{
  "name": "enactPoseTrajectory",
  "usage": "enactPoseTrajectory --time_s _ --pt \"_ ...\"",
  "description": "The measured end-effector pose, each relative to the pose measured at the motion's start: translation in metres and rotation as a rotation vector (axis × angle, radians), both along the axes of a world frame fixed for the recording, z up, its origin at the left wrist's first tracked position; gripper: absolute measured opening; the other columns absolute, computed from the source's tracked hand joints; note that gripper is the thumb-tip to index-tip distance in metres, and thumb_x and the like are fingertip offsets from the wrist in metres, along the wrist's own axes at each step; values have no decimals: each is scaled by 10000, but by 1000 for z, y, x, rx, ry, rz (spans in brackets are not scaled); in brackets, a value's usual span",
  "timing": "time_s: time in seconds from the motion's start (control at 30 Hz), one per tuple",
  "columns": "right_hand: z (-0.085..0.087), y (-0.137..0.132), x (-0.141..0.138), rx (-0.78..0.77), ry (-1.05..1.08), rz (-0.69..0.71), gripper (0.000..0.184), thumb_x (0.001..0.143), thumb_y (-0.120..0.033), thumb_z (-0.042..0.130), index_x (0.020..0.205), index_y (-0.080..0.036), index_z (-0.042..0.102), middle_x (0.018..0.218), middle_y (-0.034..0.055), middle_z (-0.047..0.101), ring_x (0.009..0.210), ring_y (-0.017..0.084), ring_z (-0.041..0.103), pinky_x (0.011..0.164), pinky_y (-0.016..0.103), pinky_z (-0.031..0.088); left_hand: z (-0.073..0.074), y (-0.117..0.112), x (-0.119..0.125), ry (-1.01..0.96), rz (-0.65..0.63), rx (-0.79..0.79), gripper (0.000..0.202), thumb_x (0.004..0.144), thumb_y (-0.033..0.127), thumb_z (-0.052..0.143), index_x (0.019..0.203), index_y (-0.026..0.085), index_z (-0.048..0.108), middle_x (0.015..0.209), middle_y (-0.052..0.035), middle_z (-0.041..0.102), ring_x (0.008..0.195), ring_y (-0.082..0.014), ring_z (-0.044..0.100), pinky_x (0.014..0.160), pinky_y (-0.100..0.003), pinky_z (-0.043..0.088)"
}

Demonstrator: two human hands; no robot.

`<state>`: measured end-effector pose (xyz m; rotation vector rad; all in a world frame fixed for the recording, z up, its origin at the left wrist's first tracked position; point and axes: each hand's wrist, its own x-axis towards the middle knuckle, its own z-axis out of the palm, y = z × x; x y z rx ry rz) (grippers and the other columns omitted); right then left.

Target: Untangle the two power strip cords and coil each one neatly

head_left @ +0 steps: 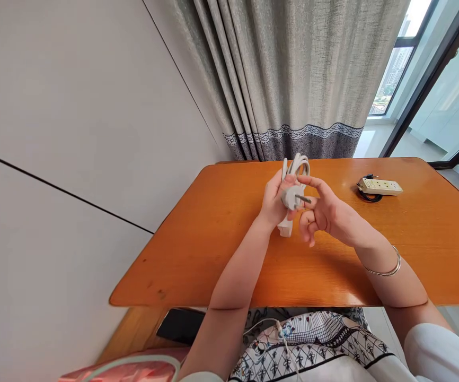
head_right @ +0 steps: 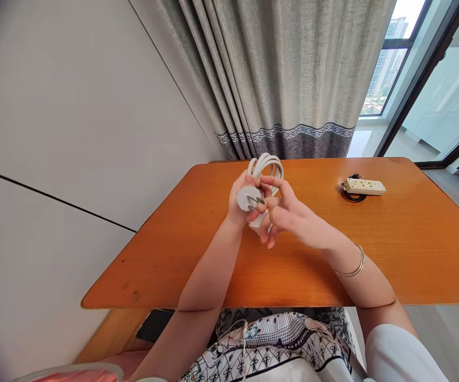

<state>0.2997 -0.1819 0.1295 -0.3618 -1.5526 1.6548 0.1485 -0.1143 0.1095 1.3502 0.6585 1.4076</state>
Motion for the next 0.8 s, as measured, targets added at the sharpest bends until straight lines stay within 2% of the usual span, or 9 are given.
enactPoseTrajectory --time_s 0.1,0.17,0.27,0.33,0.4,0.47,0.57,0.67,0.8 --pt "1 -6 -3 75 -29 -23 927 785 -546 815 1453 -367 197 1313 102 566 910 160 676 692 300 578 2 -2 6 -124 -109 -290 553 805 716 627 625 222 455 495 39 470 389 -82 399 356 -235 282" --pt "3 -8 -4 151 -111 -121 917 798 -468 822 1477 -366 214 1341 107 549 905 156 660 728 318 575 4 -3 9 -176 -199 -378 571 858 697 573 600 218 399 472 39 428 350 -67 333 332 -240 227" --pt "5 -1 -2 324 -250 -471 782 803 -454 804 1439 -310 372 1298 108 569 927 193 637 788 371 565 9 -3 11 -248 -336 -452 557 953 673 443 634 220 385 447 63 346 291 -48 226 312 -236 152" --pt "5 12 2 431 -331 -794 708 771 -471 815 1365 -275 481 1351 129 546 1129 271 590 910 432 539 15 -4 10 -260 -422 -522 571 1002 667 320 655 217 380 435 78 298 263 -38 163 306 -224 115" --pt "1 29 8 438 -347 -974 737 725 -510 832 1340 -259 513 1424 141 506 1303 320 490 1012 470 492 22 -5 8 -261 -477 -581 597 1020 663 231 653 213 367 428 87 256 253 -31 114 302 -213 101" --pt "-6 45 12 281 -284 -886 769 715 -576 811 1339 -246 506 1376 137 549 1270 300 527 993 451 501 27 -6 5 -252 -499 -613 616 1017 675 194 644 213 356 427 92 230 252 -29 92 299 -207 107" --pt "-15 60 11 -77 -139 -586 679 728 -687 749 1178 -211 570 1006 57 653 879 189 640 794 354 551 30 -6 2 -222 -494 -606 627 993 718 216 637 219 350 434 98 215 253 -31 79 297 -213 109" --pt "-17 63 6 -280 -6 -469 578 722 -704 758 934 -192 594 660 -68 504 540 72 458 569 236 470 30 -4 -1 -196 -477 -576 626 987 725 229 641 219 355 449 102 195 263 -27 54 297 -219 102" --pt "-9 59 1 -448 45 -355 484 864 -653 666 854 -170 623 503 -132 258 419 35 193 429 169 279 30 -3 -4 -187 -482 -557 624 1016 675 196 661 203 397 468 102 162 274 -17 44 307 -204 107"
